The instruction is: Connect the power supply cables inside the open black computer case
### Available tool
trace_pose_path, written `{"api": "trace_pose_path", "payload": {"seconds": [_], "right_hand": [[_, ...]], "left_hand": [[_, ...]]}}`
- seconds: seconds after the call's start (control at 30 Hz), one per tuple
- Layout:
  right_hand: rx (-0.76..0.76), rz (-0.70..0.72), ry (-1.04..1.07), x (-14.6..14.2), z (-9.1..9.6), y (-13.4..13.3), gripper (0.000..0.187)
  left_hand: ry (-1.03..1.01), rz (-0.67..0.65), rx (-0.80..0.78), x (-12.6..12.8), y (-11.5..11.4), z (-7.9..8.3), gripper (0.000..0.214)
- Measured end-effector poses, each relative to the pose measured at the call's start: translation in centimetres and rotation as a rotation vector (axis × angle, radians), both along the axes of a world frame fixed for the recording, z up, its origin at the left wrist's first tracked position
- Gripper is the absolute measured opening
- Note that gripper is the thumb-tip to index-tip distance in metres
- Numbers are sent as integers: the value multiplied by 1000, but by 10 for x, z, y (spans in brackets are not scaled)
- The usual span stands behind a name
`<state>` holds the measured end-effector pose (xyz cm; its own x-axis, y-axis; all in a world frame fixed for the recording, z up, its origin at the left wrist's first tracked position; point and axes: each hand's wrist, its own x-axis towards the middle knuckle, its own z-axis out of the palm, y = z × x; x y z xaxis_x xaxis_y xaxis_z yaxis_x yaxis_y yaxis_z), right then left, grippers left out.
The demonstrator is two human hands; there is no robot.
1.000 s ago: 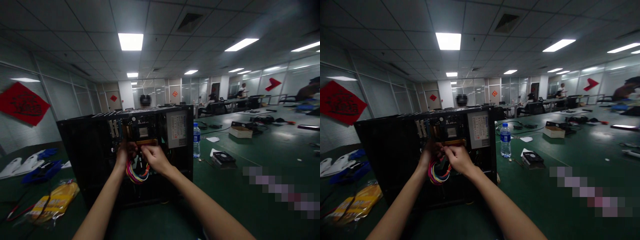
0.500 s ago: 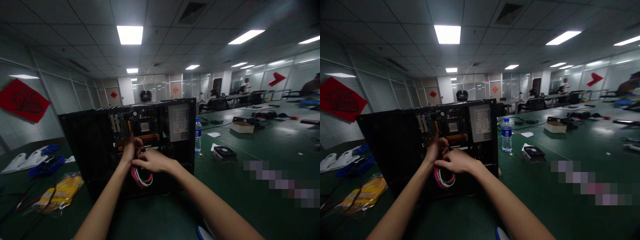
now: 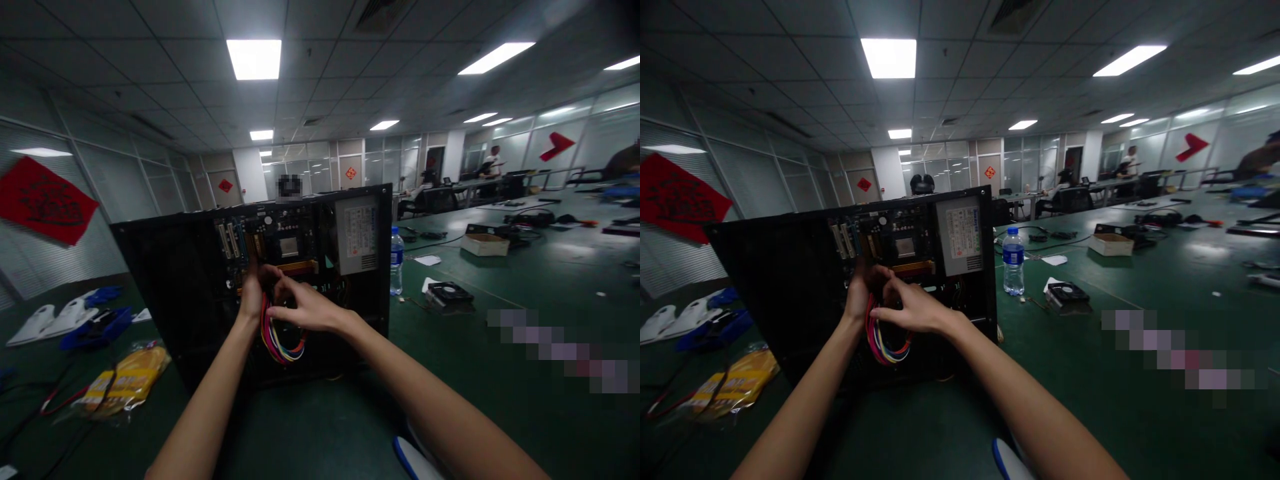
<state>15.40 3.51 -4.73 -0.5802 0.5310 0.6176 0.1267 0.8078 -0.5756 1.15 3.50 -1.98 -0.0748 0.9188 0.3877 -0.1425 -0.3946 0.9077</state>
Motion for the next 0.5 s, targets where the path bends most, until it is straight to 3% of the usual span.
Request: {"api": "trace_pose_path", "payload": {"seconds": [0.1, 0.2, 0.5], "right_hand": [[-21, 57, 19, 0, -1, 0, 52], [11, 36, -23, 0, -1, 0, 60], [-102, 32, -129, 1, -2, 2, 35]], "left_hand": [[33, 36, 23, -2, 4, -2, 68], [84, 69, 50, -3, 9, -6, 68], [385, 133, 126, 2, 10, -14, 64]]}}
